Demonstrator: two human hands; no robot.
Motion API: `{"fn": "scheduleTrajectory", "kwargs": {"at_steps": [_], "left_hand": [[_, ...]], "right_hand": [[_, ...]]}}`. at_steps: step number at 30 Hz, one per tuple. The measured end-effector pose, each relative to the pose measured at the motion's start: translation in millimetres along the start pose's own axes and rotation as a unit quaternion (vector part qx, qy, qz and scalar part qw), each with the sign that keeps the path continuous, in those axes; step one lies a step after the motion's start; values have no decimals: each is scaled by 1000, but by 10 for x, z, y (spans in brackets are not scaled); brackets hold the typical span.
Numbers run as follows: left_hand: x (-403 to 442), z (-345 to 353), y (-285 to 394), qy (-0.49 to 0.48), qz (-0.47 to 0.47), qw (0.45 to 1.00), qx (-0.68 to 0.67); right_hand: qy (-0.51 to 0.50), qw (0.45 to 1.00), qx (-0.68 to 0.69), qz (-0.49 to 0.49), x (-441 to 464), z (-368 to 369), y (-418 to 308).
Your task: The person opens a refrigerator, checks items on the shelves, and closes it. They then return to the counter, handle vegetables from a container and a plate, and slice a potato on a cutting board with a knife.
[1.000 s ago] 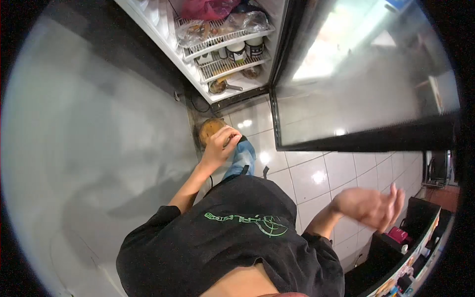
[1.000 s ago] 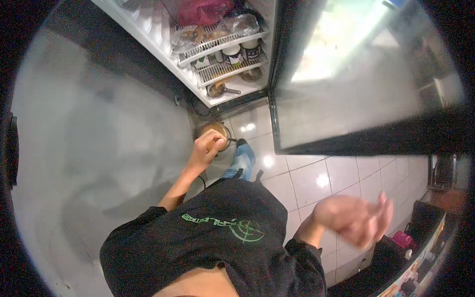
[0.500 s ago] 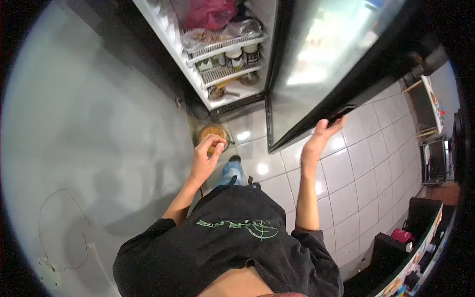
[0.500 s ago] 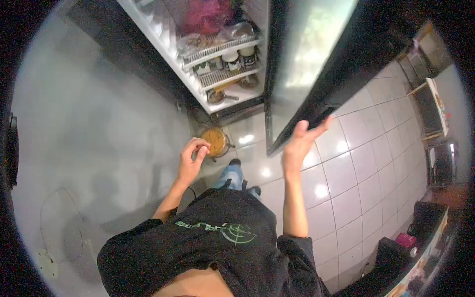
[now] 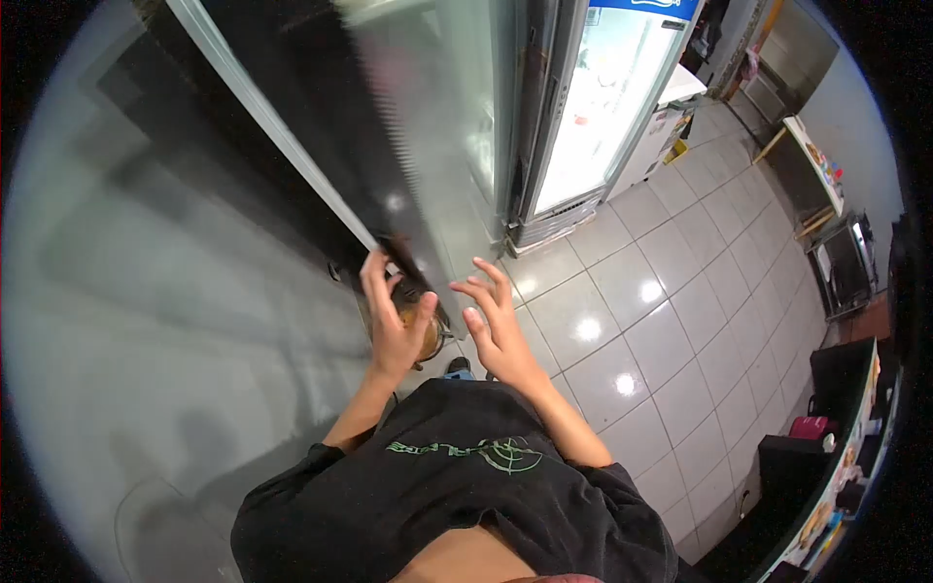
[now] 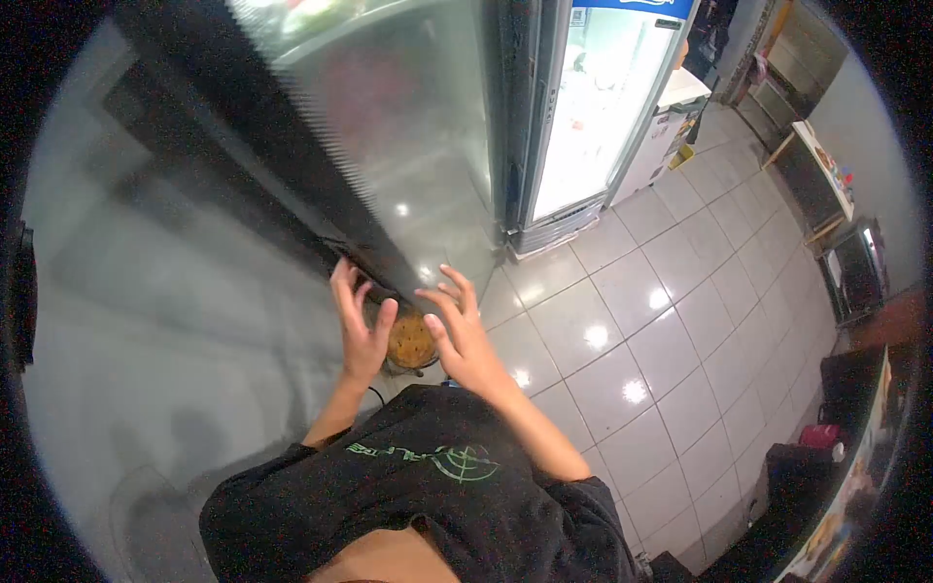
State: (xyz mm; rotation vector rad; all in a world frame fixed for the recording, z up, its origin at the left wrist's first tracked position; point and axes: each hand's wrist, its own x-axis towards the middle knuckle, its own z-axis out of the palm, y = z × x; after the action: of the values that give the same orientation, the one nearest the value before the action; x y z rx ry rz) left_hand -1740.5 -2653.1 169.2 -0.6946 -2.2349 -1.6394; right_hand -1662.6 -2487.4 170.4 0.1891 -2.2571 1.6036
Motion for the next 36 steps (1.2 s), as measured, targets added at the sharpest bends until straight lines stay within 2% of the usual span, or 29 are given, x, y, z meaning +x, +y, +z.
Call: {"fn": "scheduleTrajectory", "kwargs": {"at_steps": [4,6,8,10,14,16,17,19,20,22,24,27,29,30,32,34,35,36], "left_hand": [[322,-183,-277,88,-9,996,27],[560,-327,-516,103,-25,994,38],[806,-419,-710,124,-2,991,51],[989,-552,-1060,185,-18,973,138],[1371,-798,-1542,203,-49,971,114],[1574,-929,-1723,191,-33,977,93],[1672,-995,-1815,199,-27,965,170],[1896,-1121,-1878,215,22,917,337],[1985,-1177,-1859,213,48,920,326],[2117,-1194,-1826,244,37,912,327],[2208,-1264,-1952,232,-8,923,305],[2230,-1305,-2191,225,-9,922,314],[2167,-1132,-2043,263,11,902,344],[2111,-977,-1927,289,32,888,357],[1993,-618,-1706,272,97,889,355],[1749,-106,-1440,170,96,933,303],[1600,269,-1294,114,64,981,141],[1440,566,-1218,3,37,998,47]], "right_hand": [[-16,999,22,47,114,152,81],[-46,992,79,91,195,225,122],[-52,994,61,77,291,302,217],[-59,992,72,83,395,381,252],[-40,992,80,91,602,463,281],[-30,993,63,92,658,495,346],[-23,993,63,97,687,494,361],[-7,990,81,118,725,482,378],[0,989,83,124,721,482,410],[23,993,46,106,729,455,483],[28,991,55,119,753,384,520],[55,989,55,129,787,248,500],[90,986,48,133,761,130,561],[64,987,20,148,702,39,673],[49,984,-6,168,610,-105,756],[67,977,-44,197,530,-260,755],[74,976,-42,200,486,-338,753],[100,974,-53,198,436,-412,748]]}}
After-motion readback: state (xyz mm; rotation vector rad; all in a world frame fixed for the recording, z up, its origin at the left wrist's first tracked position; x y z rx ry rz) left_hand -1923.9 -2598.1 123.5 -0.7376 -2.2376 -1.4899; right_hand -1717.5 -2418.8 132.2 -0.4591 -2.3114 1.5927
